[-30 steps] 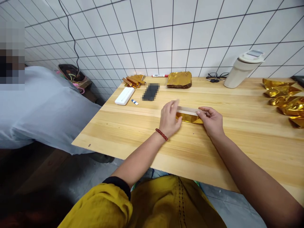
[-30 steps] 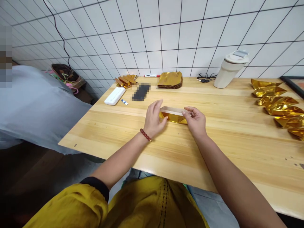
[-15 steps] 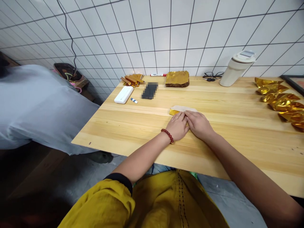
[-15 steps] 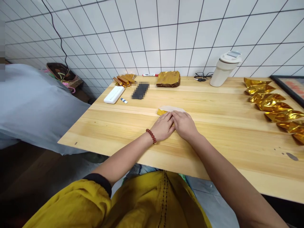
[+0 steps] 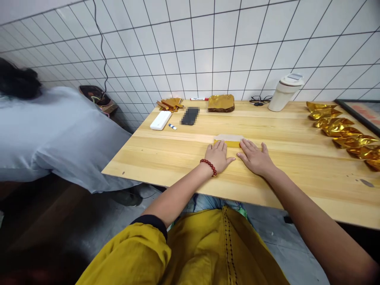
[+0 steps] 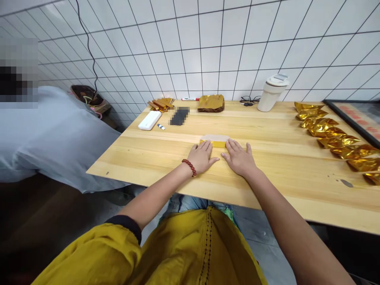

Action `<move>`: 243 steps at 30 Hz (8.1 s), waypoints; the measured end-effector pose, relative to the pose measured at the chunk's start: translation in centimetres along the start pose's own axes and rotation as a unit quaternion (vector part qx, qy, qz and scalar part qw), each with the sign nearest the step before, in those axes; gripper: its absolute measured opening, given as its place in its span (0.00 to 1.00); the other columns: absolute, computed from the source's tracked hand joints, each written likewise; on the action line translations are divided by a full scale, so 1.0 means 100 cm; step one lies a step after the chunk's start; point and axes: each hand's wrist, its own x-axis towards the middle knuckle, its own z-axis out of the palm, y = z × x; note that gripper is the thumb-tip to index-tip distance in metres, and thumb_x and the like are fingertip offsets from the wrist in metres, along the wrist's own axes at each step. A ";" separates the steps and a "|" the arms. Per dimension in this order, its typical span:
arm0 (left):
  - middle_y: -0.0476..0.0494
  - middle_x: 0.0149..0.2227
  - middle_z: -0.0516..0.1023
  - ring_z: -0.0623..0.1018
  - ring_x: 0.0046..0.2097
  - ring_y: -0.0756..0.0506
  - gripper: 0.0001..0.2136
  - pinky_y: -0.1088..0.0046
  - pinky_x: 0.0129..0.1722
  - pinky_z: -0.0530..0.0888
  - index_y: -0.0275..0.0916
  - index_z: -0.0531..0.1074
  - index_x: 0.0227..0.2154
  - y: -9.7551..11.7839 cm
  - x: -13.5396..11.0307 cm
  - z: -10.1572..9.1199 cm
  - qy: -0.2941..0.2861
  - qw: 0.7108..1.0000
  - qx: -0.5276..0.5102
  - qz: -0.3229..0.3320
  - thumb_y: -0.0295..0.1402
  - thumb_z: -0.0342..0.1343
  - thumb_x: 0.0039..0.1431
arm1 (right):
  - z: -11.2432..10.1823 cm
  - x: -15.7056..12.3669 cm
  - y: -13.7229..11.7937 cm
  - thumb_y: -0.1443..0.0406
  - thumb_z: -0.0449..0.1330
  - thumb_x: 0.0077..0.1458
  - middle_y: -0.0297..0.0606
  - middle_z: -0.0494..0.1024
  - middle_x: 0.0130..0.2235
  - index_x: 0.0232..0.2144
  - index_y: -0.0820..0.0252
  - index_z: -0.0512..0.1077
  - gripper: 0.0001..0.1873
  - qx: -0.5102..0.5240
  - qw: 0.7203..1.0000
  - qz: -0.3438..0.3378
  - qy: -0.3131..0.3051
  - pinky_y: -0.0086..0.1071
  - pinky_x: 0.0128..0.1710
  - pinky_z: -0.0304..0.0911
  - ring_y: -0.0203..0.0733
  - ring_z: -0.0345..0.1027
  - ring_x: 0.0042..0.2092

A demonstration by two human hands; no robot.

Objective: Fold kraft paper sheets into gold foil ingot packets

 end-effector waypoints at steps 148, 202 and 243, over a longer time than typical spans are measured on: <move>0.39 0.69 0.51 0.51 0.69 0.39 0.34 0.48 0.67 0.48 0.37 0.54 0.65 -0.014 0.071 0.012 0.005 0.995 0.070 -0.065 0.53 0.31 0.64 | 0.000 0.076 0.030 0.52 0.35 0.67 0.42 0.52 0.68 0.66 0.59 0.54 0.32 0.031 0.992 -0.118 0.030 0.56 0.67 0.30 0.47 0.44 0.69; 0.43 0.70 0.47 0.48 0.70 0.38 0.36 0.41 0.66 0.43 0.40 0.52 0.66 -0.030 0.070 0.000 -0.001 0.984 0.026 -0.175 0.56 0.32 0.62 | 0.003 0.071 0.034 0.49 0.44 0.66 0.36 0.59 0.66 0.61 0.49 0.63 0.27 0.036 0.997 -0.014 0.070 0.66 0.60 0.45 0.56 0.52 0.66; 0.42 0.58 0.68 0.65 0.60 0.41 0.16 0.57 0.60 0.58 0.46 0.73 0.49 -0.033 0.066 0.003 0.069 0.995 0.047 -0.052 0.42 0.46 0.65 | 0.001 0.068 0.042 0.58 0.51 0.60 0.35 0.81 0.45 0.39 0.52 0.76 0.15 0.158 0.969 -0.082 0.173 0.47 0.58 0.51 0.46 0.72 0.49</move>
